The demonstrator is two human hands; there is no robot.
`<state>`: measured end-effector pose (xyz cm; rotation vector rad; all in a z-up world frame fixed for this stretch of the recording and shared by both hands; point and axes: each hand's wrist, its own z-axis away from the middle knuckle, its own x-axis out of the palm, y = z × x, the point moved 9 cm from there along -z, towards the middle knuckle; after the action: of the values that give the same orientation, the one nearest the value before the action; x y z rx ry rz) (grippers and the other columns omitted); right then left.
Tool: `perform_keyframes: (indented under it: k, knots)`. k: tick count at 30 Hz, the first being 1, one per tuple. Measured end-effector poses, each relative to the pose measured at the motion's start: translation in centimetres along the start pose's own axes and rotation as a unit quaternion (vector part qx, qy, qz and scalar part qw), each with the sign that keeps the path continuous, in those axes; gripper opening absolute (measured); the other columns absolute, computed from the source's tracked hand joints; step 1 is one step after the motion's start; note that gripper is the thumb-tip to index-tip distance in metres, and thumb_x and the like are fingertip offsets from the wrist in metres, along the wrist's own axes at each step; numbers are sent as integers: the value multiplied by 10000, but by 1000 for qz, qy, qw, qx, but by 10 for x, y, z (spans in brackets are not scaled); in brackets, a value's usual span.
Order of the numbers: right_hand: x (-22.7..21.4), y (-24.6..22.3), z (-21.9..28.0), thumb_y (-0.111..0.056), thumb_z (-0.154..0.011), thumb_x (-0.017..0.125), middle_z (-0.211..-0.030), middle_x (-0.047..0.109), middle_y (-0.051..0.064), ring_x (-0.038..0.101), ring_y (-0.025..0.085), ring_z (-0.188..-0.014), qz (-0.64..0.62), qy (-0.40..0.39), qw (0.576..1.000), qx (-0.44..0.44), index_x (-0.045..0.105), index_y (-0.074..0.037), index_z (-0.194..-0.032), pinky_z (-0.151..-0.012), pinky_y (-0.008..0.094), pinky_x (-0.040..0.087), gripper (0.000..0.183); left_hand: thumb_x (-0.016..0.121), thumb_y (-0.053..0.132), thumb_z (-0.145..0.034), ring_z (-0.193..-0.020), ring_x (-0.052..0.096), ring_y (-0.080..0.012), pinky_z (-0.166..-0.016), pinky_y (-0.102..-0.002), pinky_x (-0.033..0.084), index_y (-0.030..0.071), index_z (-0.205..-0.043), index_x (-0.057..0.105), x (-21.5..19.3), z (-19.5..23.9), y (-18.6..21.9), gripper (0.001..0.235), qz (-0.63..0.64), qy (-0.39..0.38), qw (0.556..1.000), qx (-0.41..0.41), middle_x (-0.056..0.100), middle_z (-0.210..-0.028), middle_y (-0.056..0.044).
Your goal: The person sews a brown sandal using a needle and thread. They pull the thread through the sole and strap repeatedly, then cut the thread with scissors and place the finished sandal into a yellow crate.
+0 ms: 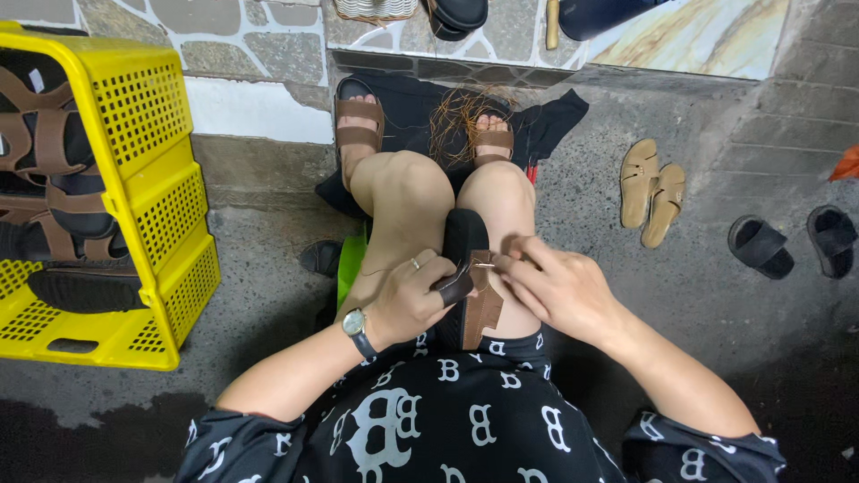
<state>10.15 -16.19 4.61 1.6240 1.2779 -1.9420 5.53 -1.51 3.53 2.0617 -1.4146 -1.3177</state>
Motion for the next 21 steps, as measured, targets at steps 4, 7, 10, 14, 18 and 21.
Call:
perform_keyframes:
  k: [4,7,10,14,18,21]
  knots:
    - [2,-1,6,-316,-989,531,-770,631,-2,692,255,-580,-87,-33,995,22,725,-209,-997,-470,353,536,221,674,188,-944,-681,581,-256,-570,-290,505,22,-846,628,7,15,-7,198,11,10,1000,-26,574,-857,-69]
    - [-8,52,33,-193,-961,566,-629,719,88,697,157,-469,-478,107,837,242,730,-14,-993,-439,264,581,244,758,255,-901,-644,578,-250,-564,-293,516,24,-872,611,-1,8,-7,275,22,12,998,-56,542,-783,-65]
    - [-34,80,43,-160,-1057,410,-767,585,228,495,144,-369,-606,332,700,180,487,-54,-1197,-346,254,478,192,821,447,-814,-704,630,-259,-597,-325,532,86,-831,677,-11,-6,-21,388,65,-7,991,-116,603,-845,-78]
    - [-21,17,-5,-169,-864,688,-1091,709,256,722,367,-799,-283,65,947,135,490,54,-1389,-634,473,583,604,669,507,-926,-646,601,-392,-520,-442,458,40,-695,582,-2,-10,-33,528,-90,-133,974,-160,562,-770,-184]
    - [15,12,4,-118,-821,738,-683,709,138,679,312,-532,-288,16,945,152,774,-130,-967,-479,367,526,151,487,446,-1032,-691,615,-481,-563,-497,465,-6,-665,600,14,-4,-42,593,-1,-262,933,-247,588,-705,-250]
    - [11,14,-3,-36,-791,731,-509,624,93,510,139,-433,-373,58,902,209,776,-97,-795,-423,269,442,77,595,332,-1000,-780,630,-173,-698,-180,460,62,-753,690,26,1,-65,378,499,-46,735,-456,678,-818,-52]
